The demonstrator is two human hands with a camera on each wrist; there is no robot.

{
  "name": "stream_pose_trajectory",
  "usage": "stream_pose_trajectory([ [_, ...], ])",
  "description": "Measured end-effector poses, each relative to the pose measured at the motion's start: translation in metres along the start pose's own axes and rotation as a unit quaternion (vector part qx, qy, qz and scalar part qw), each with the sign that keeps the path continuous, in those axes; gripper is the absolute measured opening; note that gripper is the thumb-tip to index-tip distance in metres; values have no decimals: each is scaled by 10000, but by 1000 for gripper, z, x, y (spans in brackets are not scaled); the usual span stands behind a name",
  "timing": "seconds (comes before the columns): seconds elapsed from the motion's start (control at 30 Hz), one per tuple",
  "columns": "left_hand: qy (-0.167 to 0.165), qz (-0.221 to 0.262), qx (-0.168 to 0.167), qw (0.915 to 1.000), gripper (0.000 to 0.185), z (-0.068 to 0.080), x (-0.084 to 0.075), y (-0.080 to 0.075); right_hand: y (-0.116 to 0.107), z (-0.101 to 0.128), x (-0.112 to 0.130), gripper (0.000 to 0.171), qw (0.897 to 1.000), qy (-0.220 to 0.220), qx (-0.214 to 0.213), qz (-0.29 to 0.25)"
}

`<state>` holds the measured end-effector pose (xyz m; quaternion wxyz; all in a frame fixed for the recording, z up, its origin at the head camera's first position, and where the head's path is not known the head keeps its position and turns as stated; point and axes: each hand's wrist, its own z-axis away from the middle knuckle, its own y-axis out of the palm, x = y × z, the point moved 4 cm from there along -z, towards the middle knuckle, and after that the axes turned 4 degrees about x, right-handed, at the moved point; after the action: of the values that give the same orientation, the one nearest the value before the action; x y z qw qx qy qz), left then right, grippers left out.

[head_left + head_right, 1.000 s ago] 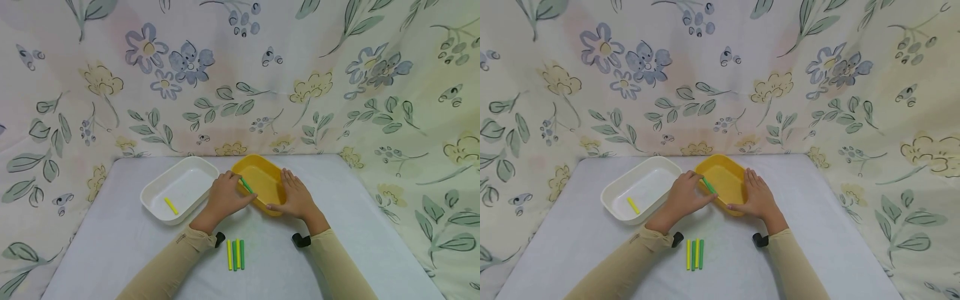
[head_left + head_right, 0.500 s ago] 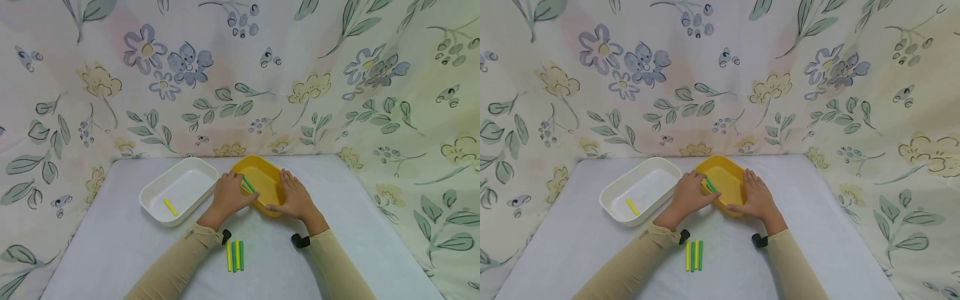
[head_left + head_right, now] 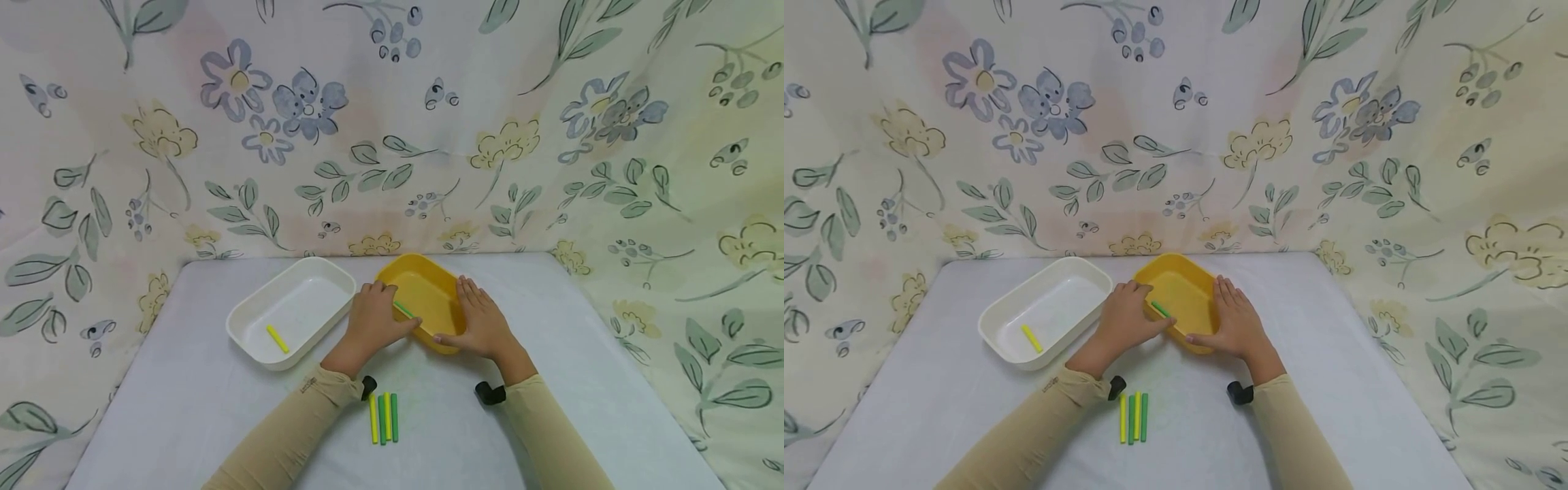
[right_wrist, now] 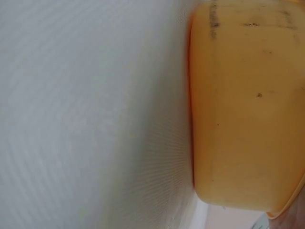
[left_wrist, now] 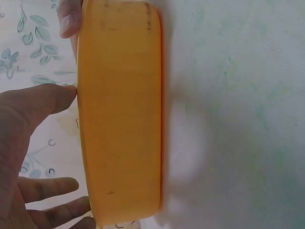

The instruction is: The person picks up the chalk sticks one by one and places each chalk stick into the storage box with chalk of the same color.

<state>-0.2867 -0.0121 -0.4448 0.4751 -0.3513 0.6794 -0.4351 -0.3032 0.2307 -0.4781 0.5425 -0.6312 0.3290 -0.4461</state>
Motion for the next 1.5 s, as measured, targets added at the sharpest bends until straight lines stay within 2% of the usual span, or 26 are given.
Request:
stream_pose_trajectory([
  [0.47,237,830,-82,9962,68,24,14,-7,2,-2,-1,137,10000,16,58,-12],
  [0.7,567,1211,114,9909,68,38,18,-6,2,-3,-3,138,10000,33,33,23],
  [0.9,722,1468,392,9858,65,59,19,-6,2,-2,-2,138,10000,44,17,-37],
  [1.03,763,1536,648,9831,64,72,19,-4,2,-2,-1,138,10000,48,24,-22],
  [1.27,861,1565,794,9807,62,95,23,-2,0,-3,-1,138,10000,2,18,-26],
  [1.5,955,1400,910,9813,61,119,30,3,1,-2,1,138,9999,10,123,-40],
])
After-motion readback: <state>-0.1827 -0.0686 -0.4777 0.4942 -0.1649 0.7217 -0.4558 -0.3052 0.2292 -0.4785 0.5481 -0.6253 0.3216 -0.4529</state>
